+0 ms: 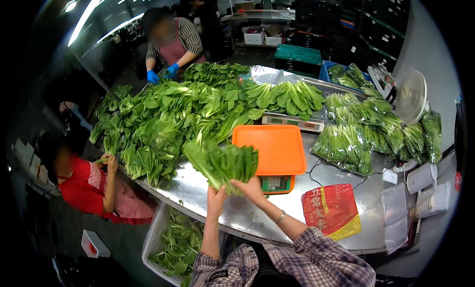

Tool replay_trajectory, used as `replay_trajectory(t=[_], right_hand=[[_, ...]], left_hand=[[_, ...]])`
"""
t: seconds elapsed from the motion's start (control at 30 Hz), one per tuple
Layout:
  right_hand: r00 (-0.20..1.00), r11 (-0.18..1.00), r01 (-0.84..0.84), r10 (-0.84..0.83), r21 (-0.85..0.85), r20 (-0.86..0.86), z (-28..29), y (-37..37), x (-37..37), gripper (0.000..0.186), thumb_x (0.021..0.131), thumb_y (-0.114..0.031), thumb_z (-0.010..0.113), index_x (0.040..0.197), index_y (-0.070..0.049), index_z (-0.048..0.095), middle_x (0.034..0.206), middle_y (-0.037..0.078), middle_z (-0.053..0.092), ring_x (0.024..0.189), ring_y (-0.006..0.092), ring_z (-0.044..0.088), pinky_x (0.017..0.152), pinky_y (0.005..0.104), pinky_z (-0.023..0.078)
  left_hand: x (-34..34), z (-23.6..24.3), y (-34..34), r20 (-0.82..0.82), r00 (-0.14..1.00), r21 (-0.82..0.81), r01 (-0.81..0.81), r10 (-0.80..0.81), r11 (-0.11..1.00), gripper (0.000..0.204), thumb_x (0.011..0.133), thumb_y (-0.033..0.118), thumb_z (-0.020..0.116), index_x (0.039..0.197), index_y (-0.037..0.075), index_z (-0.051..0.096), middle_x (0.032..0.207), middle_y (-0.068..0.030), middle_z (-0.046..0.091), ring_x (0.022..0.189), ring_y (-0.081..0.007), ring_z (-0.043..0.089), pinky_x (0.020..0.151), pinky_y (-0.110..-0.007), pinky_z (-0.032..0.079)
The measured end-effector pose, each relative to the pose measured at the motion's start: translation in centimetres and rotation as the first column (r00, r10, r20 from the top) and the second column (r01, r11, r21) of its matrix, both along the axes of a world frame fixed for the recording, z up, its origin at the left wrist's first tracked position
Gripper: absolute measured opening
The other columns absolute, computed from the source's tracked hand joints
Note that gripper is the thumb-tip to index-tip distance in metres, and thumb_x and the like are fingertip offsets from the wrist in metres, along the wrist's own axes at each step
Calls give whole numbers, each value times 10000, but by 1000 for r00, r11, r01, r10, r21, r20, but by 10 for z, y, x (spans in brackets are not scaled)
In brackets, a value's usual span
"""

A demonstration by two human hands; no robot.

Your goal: The person selects bunches of leafy green vegetables, weighs them on a digital scale, and places them into plastic bags. The person then seals the bags and sets them aside on the counter. The process is repeated for multiple bunches of vegetables.

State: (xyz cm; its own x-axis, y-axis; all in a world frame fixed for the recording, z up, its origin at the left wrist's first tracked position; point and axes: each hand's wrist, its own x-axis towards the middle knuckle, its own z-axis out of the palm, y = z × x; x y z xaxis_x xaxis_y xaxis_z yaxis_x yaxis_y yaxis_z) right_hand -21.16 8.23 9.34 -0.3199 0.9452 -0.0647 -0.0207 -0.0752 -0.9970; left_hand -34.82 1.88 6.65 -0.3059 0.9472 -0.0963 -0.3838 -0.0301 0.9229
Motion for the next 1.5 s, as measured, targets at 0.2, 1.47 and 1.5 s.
replay_trajectory(t=[0.2, 1.47, 1.5], right_hand=[[949, 922, 305, -315, 240, 5, 14, 73, 81, 351, 747, -198, 668, 972, 62, 599, 860, 152, 659, 771, 196, 634, 678, 320, 495], [396, 867, -30, -447, 498, 802, 21, 459, 250, 1027, 716, -691, 532, 1372, 48, 255, 1413, 270, 256, 1338, 362, 218, 1083, 433, 215], [402, 869, -21, -445, 494, 800, 16, 468, 249, 1052, 699, -703, 539, 1373, 52, 250, 1416, 269, 249, 1343, 359, 208, 1087, 436, 201]], left_hand=[[74, 12, 105, -46, 985, 50, 171, -169, 984, 410, 886, 61, 489, 1272, 31, 355, 1156, -109, 525, 1025, -210, 564, 763, -340, 526], [114, 41, 467, -957, 237, -96, 276, -165, 956, 889, 787, 577, 561, 1346, -51, 276, 1342, -314, 325, 1269, -407, 305, 1037, -433, 273], [127, 26, 490, -956, 251, -92, 246, -155, 965, 971, 760, 611, 570, 1383, -37, 202, 1384, -324, 252, 1305, -423, 237, 1055, -461, 231]])
